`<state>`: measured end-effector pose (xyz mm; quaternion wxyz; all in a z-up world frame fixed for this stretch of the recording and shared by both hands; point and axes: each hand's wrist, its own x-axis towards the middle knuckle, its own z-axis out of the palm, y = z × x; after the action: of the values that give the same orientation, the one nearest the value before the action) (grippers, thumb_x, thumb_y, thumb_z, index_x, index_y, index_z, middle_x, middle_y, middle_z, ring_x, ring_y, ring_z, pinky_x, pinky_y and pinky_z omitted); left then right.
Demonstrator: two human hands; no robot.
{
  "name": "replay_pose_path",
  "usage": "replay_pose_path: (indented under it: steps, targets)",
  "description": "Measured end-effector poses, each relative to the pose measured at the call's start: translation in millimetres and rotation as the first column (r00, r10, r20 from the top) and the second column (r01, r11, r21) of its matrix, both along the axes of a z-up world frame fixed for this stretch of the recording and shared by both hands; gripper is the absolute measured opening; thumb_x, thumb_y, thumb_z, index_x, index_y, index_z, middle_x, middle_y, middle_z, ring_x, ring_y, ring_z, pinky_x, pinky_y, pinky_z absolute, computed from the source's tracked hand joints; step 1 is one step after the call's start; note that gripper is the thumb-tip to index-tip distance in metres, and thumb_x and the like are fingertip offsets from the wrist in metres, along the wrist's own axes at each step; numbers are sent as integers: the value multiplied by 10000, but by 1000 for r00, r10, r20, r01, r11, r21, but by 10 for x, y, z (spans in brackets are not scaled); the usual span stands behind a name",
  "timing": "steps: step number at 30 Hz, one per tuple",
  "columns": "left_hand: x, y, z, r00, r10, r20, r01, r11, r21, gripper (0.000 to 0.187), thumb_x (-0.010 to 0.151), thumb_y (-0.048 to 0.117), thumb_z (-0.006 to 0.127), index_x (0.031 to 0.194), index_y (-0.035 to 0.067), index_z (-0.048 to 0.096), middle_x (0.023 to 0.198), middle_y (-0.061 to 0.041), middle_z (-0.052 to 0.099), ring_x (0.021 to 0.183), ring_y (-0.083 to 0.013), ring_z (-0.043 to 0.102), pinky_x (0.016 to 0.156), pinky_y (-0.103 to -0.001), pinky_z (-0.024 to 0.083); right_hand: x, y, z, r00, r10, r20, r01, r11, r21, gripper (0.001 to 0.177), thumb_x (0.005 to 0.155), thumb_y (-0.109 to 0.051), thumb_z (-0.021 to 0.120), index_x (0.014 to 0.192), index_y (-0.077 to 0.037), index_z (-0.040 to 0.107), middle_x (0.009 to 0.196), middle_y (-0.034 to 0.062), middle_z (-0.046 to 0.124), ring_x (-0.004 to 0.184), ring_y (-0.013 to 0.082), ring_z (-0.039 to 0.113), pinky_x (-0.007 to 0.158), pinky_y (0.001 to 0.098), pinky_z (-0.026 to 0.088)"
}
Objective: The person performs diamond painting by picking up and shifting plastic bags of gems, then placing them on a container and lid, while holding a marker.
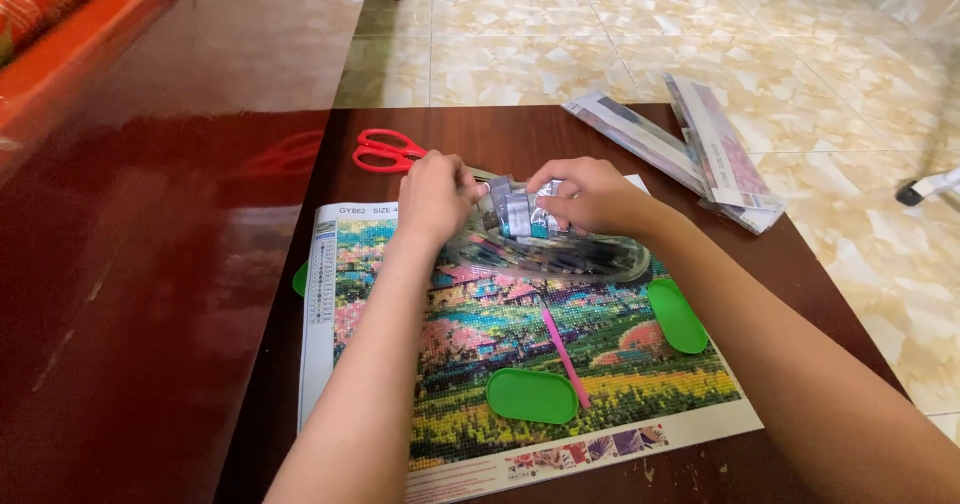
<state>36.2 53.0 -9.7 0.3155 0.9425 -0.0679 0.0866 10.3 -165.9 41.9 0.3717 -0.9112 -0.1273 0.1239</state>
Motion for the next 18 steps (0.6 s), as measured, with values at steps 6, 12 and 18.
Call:
replay_pose_path:
  steps: [6,12,18]
  targets:
    - [-16,25,163,994,110,17,-99,947,-307,137,906,235,697,830,122,678,762,-77,739,943,-341,714,874,-464,520,179,-727,-656,827,-279,488,334,942,-27,260,840,-340,662,1093,-351,720,975,5,711,968,248,665,912,381,512]
    - [-51,146,301,982,185,44,-130,819,-559,108,899,202,715,862,106,682,699,-66,731,579,-178,722,577,-309,586,-12,-850,-471,939,-292,180,339,872,-354,644,786,-594,662,1058,-19,764,1058,177,758,1066,352,692,952,466,516]
    - [-444,165,613,989,142,38,-70,682,-728,117,905,115,690,878,4,664,685,-138,707,491,-195,696,440,-297,610,14,-890,-649,872,-490,9,490,872,19,364,833,-244,701,526,-48,689,429,53,418,312,161,310,311,311,273]
